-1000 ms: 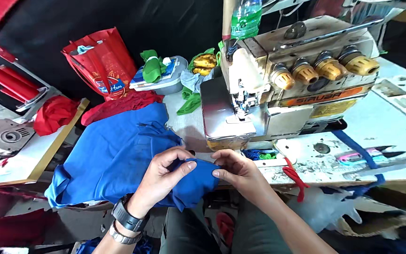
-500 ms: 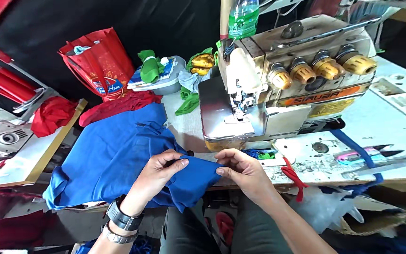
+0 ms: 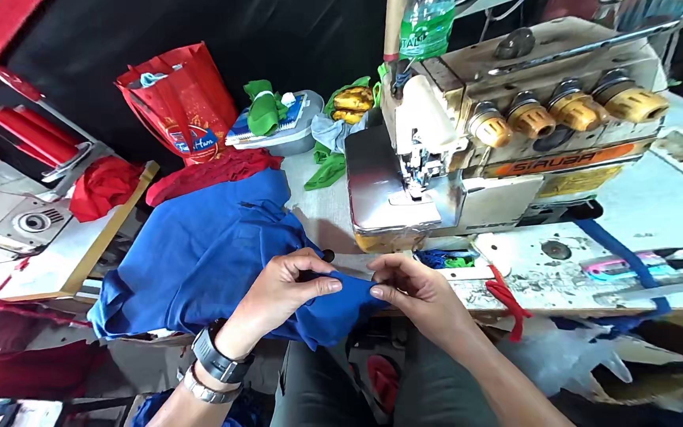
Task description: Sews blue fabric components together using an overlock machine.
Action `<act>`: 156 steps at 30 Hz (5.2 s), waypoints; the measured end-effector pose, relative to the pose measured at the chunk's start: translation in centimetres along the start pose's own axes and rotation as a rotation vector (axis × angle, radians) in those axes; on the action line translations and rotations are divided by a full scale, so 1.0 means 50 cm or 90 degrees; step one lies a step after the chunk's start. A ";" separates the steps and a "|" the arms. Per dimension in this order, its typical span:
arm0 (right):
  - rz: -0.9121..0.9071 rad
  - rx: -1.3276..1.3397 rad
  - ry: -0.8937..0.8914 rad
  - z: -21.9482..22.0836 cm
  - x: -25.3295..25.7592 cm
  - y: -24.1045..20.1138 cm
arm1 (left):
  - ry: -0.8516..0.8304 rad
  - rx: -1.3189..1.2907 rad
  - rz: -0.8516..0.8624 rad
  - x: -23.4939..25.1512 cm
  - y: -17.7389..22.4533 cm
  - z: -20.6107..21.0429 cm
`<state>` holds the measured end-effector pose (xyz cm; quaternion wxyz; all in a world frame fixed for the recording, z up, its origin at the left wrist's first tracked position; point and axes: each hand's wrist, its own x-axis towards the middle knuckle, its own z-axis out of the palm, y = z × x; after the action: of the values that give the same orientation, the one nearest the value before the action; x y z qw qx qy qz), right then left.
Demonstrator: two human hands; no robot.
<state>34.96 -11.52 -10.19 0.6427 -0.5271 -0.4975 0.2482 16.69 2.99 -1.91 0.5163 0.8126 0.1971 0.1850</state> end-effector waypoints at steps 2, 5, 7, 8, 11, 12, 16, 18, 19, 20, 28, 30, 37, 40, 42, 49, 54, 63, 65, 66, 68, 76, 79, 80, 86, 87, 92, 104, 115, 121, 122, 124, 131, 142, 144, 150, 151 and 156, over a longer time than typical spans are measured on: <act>-0.020 -0.007 -0.002 -0.002 -0.002 0.002 | -0.004 -0.011 -0.012 0.001 -0.001 0.002; -0.030 -0.011 -0.018 -0.005 -0.004 0.005 | -0.013 0.006 -0.010 0.002 -0.001 0.004; -0.026 -0.013 -0.026 -0.008 -0.005 0.004 | -0.015 0.017 -0.003 0.004 0.000 0.006; -0.024 -0.013 -0.030 -0.010 -0.005 0.002 | -0.014 0.016 -0.002 0.005 0.000 0.007; -0.022 -0.015 -0.035 -0.012 -0.006 0.003 | -0.014 0.024 -0.003 0.005 -0.001 0.007; -0.022 -0.013 -0.033 -0.013 -0.007 0.004 | -0.013 0.025 -0.006 0.005 0.000 0.007; -0.014 0.004 -0.027 -0.016 -0.008 0.001 | -0.007 -0.011 -0.035 0.007 0.000 0.009; -0.023 0.004 -0.029 -0.017 -0.008 0.001 | -0.010 -0.028 -0.039 0.008 -0.002 0.008; -0.029 0.001 -0.029 -0.018 -0.007 0.001 | -0.011 -0.033 -0.038 0.008 -0.003 0.007; -0.031 0.000 -0.028 -0.018 -0.007 0.001 | -0.012 -0.038 -0.035 0.009 -0.003 0.007; -0.005 -0.091 -0.101 -0.025 -0.008 -0.012 | -0.014 0.064 0.101 0.026 0.005 0.031; -0.026 -0.133 -0.080 -0.020 0.002 -0.024 | -0.036 0.086 0.142 0.032 0.006 0.039; -0.077 -0.245 0.035 0.018 0.020 -0.049 | 0.007 0.094 0.147 0.052 0.016 0.041; -0.073 -0.255 0.059 0.025 0.039 -0.068 | 0.032 0.124 0.174 0.081 0.040 0.028; -0.098 -0.272 0.109 0.012 0.064 -0.098 | 0.049 0.192 0.219 0.121 0.082 0.014; -0.111 -0.244 0.183 -0.068 0.073 -0.120 | 0.027 0.284 0.273 0.219 0.140 0.071; -0.008 -0.152 0.173 -0.080 0.033 -0.041 | 0.003 0.300 0.224 0.230 0.069 0.113; -0.063 -0.410 0.209 -0.076 0.046 -0.047 | 0.188 0.373 0.293 0.243 0.025 0.110; -0.056 -0.404 0.202 -0.075 0.048 -0.052 | 0.264 0.388 0.296 0.209 0.022 0.102; -0.046 -0.396 0.190 -0.075 0.048 -0.056 | 0.292 0.392 0.300 0.186 0.026 0.105; -0.017 -0.376 0.164 -0.076 0.049 -0.069 | 0.302 0.401 0.282 0.135 0.037 0.139; 0.123 -0.064 0.150 -0.089 0.035 -0.086 | 0.161 0.435 0.353 0.146 -0.014 0.181; 0.162 -0.042 0.137 -0.093 0.046 -0.106 | 0.135 0.420 0.381 0.164 -0.013 0.160; 0.171 -0.040 0.135 -0.096 0.050 -0.112 | 0.139 0.415 0.376 0.168 -0.011 0.157; 0.176 0.014 0.143 -0.093 0.055 -0.113 | 0.165 0.385 0.357 0.198 -0.002 0.143; 0.177 0.024 0.146 -0.091 0.054 -0.113 | 0.164 0.390 0.364 0.203 -0.002 0.141; 0.178 0.071 0.162 -0.083 0.052 -0.106 | 0.147 0.362 0.388 0.223 -0.004 0.127; 0.073 -0.078 0.264 -0.081 0.034 -0.062 | 0.156 0.467 0.412 0.164 -0.006 0.137; 0.200 0.287 0.267 -0.064 0.056 -0.117 | 0.304 0.453 0.573 0.138 -0.101 0.150; 0.205 0.231 0.268 -0.057 0.052 -0.106 | 0.116 0.564 0.610 0.164 0.004 0.036; 0.197 0.215 0.265 -0.055 0.053 -0.106 | 0.082 0.586 0.623 0.172 0.016 0.025; 0.171 0.192 0.269 -0.053 0.056 -0.098 | 0.025 0.616 0.647 0.183 0.024 0.016; 0.192 0.192 0.263 -0.060 0.043 -0.093 | -0.047 0.646 0.632 0.186 0.017 0.032; 0.173 0.157 0.285 -0.051 0.039 -0.073 | -0.101 0.700 0.540 0.183 0.023 0.047; 0.158 0.147 0.303 -0.046 0.037 -0.069 | -0.110 0.655 0.492 0.178 0.023 0.047; 0.002 -0.076 0.318 -0.037 0.025 -0.031 | 0.024 0.537 0.397 0.172 0.031 0.099; -0.028 -0.123 0.312 -0.038 0.023 -0.025 | 0.071 0.529 0.391 0.177 0.021 0.115; -0.062 -0.225 0.292 -0.047 0.019 -0.016 | 0.181 0.537 0.397 0.184 -0.018 0.159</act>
<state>37.29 -12.01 -9.00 0.6475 -0.6490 -0.3995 0.0010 28.45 1.95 -5.02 0.0341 0.9362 0.0714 0.3425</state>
